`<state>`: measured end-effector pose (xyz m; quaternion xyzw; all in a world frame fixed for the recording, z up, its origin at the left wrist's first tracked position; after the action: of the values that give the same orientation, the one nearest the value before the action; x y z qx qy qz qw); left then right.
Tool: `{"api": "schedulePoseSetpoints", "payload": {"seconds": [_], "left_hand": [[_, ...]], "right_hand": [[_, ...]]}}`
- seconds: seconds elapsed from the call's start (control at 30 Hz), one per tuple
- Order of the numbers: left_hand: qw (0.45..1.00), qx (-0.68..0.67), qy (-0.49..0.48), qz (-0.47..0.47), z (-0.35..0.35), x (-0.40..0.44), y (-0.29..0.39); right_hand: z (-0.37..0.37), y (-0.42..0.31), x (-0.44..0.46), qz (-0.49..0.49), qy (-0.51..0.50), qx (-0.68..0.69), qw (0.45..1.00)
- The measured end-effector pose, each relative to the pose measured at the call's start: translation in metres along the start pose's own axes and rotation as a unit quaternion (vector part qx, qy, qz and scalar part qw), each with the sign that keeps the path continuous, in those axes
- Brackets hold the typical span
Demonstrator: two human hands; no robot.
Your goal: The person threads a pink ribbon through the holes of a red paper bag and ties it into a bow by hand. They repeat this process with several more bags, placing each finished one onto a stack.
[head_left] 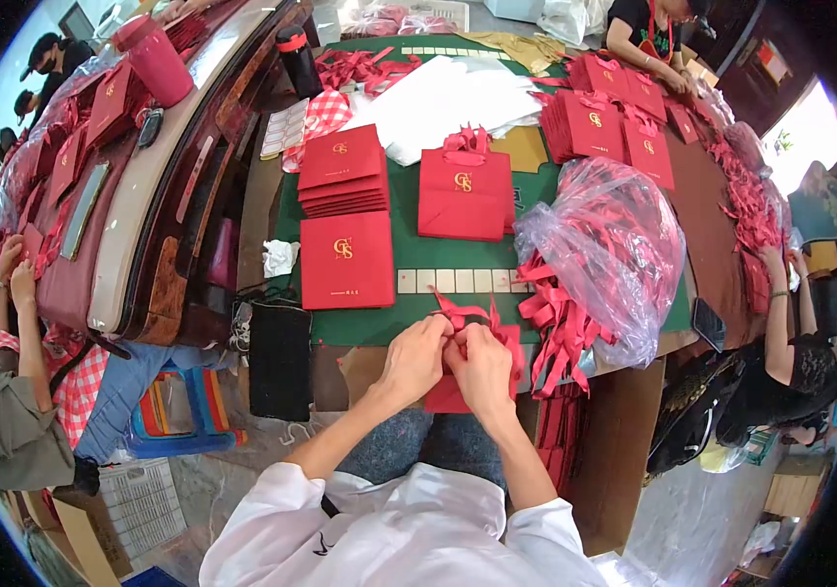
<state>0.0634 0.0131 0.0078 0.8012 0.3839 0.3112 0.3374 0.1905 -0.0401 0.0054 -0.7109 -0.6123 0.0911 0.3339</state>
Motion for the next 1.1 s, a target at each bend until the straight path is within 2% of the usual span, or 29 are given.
{"api": "schedulePoseSetpoints", "payload": {"seconds": [0.03,0.27,0.33,0.4,0.57,0.63,0.67,0.73,0.83,0.93,1.0,1.07,1.1], "left_hand": [[1.000,0.017,0.007,0.024,0.000,-0.001,0.001],[1.000,-0.021,0.006,0.023,-0.003,0.002,-0.006],[0.999,-0.030,-0.011,-0.042,-0.004,0.002,-0.008],[0.999,-0.019,0.001,-0.028,-0.006,0.002,-0.008],[0.999,0.001,0.032,0.039,-0.005,-0.002,0.000],[0.997,-0.001,0.035,0.070,-0.005,-0.003,0.002],[0.994,-0.001,0.039,0.101,-0.005,-0.004,0.002],[0.993,0.007,0.036,0.114,-0.007,-0.006,0.002],[0.990,0.000,0.024,0.138,-0.006,-0.007,0.001],[0.986,-0.002,0.018,0.163,-0.005,-0.006,0.000],[0.984,0.009,0.019,0.177,-0.006,-0.004,0.001],[0.989,-0.028,0.029,0.145,-0.009,-0.002,0.003],[0.988,-0.029,0.029,0.146,-0.009,-0.001,0.004]], "right_hand": [[-0.001,0.001,0.001,0.001,-0.001,0.000,1.000],[-0.016,0.002,0.004,-0.005,-0.039,0.070,0.997],[-0.027,-0.003,0.007,-0.011,-0.049,0.091,0.995],[-0.041,-0.008,0.015,0.068,-0.071,0.192,0.977],[-0.036,0.013,0.032,0.004,-0.117,0.122,0.986],[-0.035,0.017,0.039,-0.005,-0.194,0.069,0.979],[-0.037,0.019,0.044,-0.006,-0.193,0.069,0.979],[-0.040,0.023,0.052,0.035,-0.309,0.130,0.941],[-0.026,0.043,0.057,0.011,-0.362,0.203,0.910],[-0.024,0.048,0.059,0.036,-0.407,0.252,0.877],[-0.020,0.047,0.057,0.037,-0.377,0.274,0.884],[-0.010,0.050,0.052,0.038,-0.346,0.296,0.889],[-0.004,0.051,0.051,0.076,-0.311,0.287,0.903]]}}
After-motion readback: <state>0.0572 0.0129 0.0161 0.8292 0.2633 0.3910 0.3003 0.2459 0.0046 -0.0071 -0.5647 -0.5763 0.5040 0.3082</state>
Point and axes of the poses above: each hand's wrist, its own x-axis towards the middle knuckle, its own z-axis out of the palm, y = z × x, the point moved 1 cm from there along x, towards the middle knuckle, and after that the axes turned 3 degrees about -x, right-handed, at the moved point
